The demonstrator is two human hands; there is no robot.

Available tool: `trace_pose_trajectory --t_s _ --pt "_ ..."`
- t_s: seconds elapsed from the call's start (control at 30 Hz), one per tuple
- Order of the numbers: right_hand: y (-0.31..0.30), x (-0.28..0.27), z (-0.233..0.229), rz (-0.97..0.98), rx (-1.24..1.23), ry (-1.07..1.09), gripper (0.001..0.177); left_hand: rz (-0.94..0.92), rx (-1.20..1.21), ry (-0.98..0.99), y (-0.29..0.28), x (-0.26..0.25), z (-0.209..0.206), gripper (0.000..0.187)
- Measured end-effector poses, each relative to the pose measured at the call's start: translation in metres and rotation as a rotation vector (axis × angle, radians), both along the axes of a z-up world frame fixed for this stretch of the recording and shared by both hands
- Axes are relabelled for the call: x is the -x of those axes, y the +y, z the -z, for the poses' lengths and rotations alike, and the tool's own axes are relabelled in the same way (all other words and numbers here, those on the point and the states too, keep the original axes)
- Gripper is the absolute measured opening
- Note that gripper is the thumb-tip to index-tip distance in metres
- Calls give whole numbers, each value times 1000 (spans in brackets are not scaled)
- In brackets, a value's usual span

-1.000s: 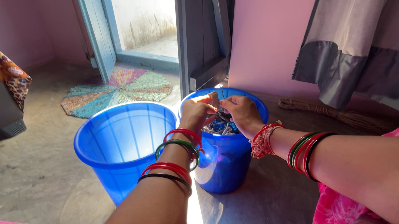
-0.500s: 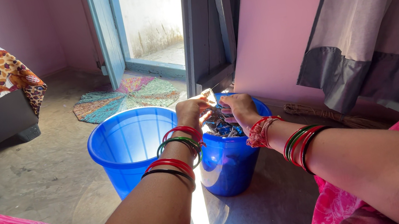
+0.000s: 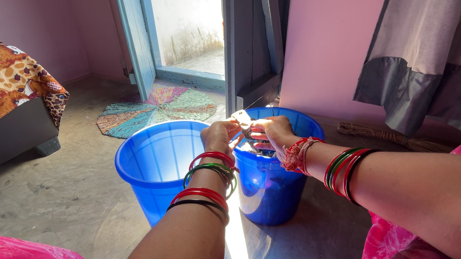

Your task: The person sits on the floor and repeatedly picks up small fibrous material from a blue bucket, separates strands by hand, and places them into a second blue bucket. The hands work continuously with the material, transferring it between the two buckets.

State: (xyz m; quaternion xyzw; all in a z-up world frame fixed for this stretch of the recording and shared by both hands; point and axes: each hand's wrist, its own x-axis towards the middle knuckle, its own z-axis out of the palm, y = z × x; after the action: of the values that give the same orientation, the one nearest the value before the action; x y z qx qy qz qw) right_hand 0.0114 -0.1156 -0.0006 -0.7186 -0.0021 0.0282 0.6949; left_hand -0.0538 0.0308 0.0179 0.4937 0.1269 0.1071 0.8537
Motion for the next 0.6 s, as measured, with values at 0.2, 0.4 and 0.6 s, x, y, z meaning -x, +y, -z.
trace_pose_trajectory --t_s 0.2,0.4,0.6 --pt "0 4 1 -34 7 26 28 -9 49 15 1 5 -2 26" --pt "-3 1 5 -85 -44 54 29 -7 30 6 -1 3 -1 26" --pt "5 0 11 -140 -3 46 31 -31 72 -8 3 1 0 25"
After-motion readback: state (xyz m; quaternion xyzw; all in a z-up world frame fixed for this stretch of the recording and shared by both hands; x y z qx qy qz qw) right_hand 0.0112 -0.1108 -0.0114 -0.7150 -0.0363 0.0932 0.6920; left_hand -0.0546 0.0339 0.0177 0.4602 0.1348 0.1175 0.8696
